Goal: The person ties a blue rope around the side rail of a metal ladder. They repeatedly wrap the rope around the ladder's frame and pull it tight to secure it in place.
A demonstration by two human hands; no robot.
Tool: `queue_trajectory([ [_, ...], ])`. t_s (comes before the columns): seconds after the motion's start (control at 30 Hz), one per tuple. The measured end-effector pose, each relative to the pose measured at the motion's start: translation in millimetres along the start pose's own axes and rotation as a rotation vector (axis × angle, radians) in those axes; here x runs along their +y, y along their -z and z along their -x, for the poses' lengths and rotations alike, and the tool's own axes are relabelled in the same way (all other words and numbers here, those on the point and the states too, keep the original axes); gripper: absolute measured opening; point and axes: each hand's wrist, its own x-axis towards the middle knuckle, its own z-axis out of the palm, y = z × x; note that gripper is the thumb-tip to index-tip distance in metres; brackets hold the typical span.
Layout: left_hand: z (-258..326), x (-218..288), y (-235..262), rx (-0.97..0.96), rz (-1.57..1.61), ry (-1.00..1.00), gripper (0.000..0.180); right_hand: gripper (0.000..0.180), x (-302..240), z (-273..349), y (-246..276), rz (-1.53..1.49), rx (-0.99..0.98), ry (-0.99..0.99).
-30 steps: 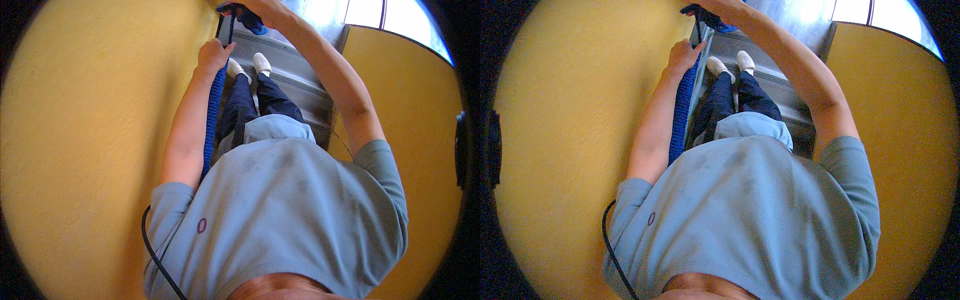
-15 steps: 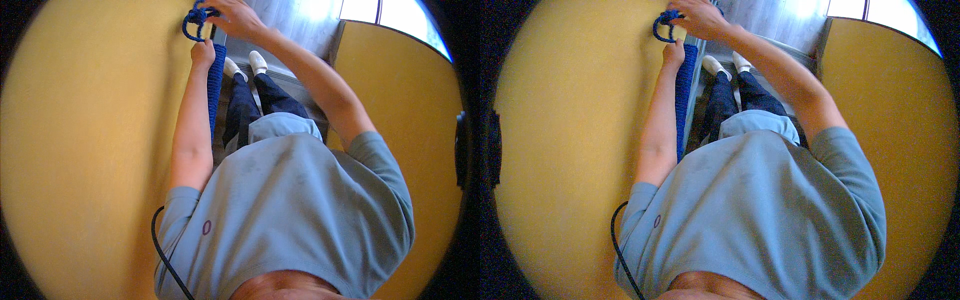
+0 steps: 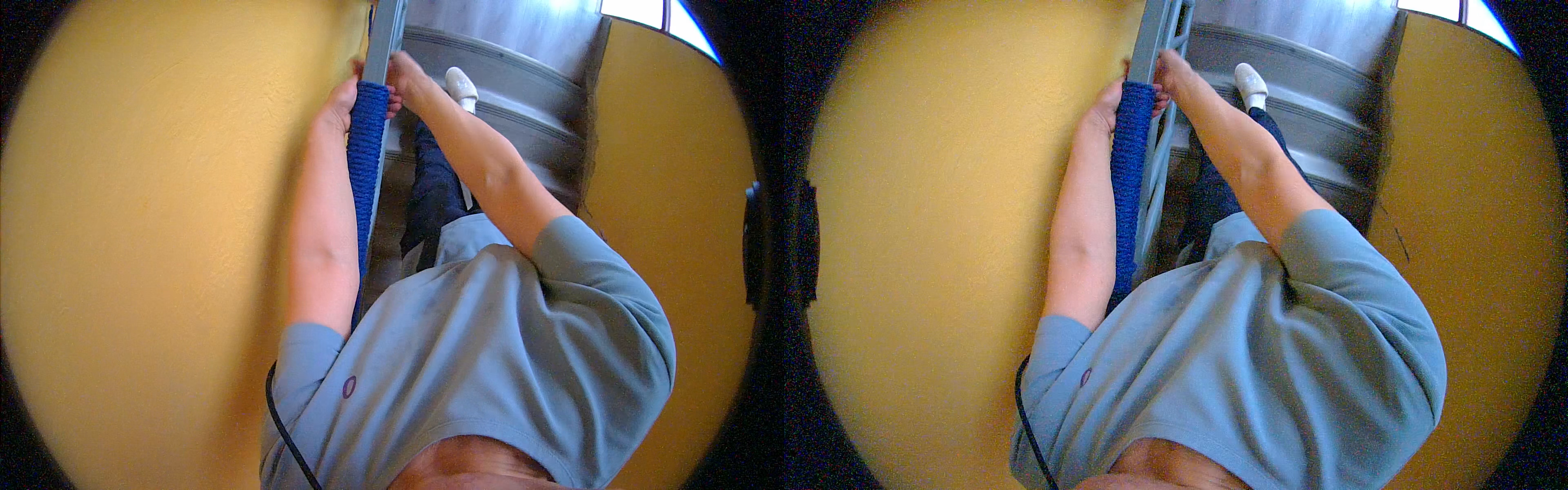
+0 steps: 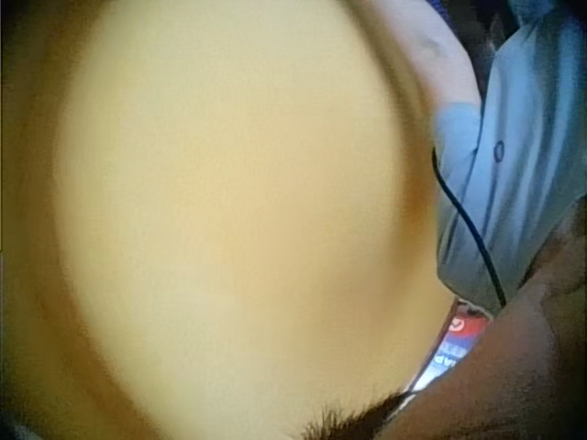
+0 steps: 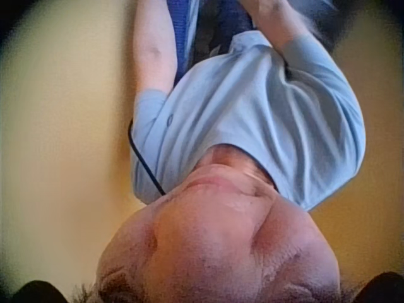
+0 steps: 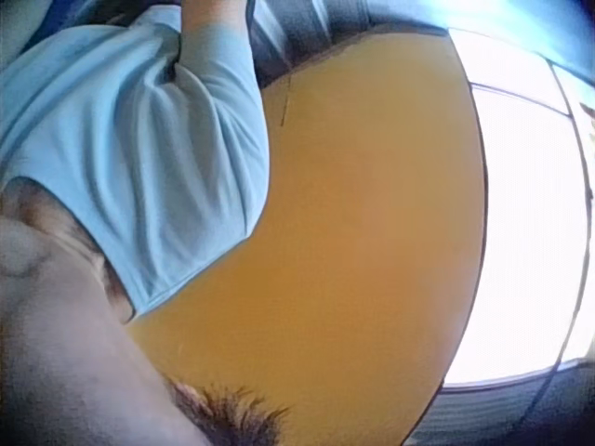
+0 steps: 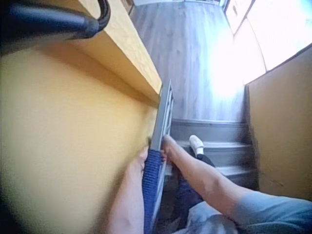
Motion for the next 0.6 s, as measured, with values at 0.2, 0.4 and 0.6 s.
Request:
queue_trajectory([
  [0.2,32,3,30,0.044,0.01,-0.023,0.051,0.024,12,68,-38,-0.659,0.393,0.412],
  [0.4,63,-20,54,0.671,-0.586,-0.607,0.05,0.026,27,151,-69,-0.257,-0.02,0.709],
  [0.6,84,-22,6,0.673,-1.356,-0.822,0.067,0.029,20,221,-157,0.18,-0.107,0.677],
])
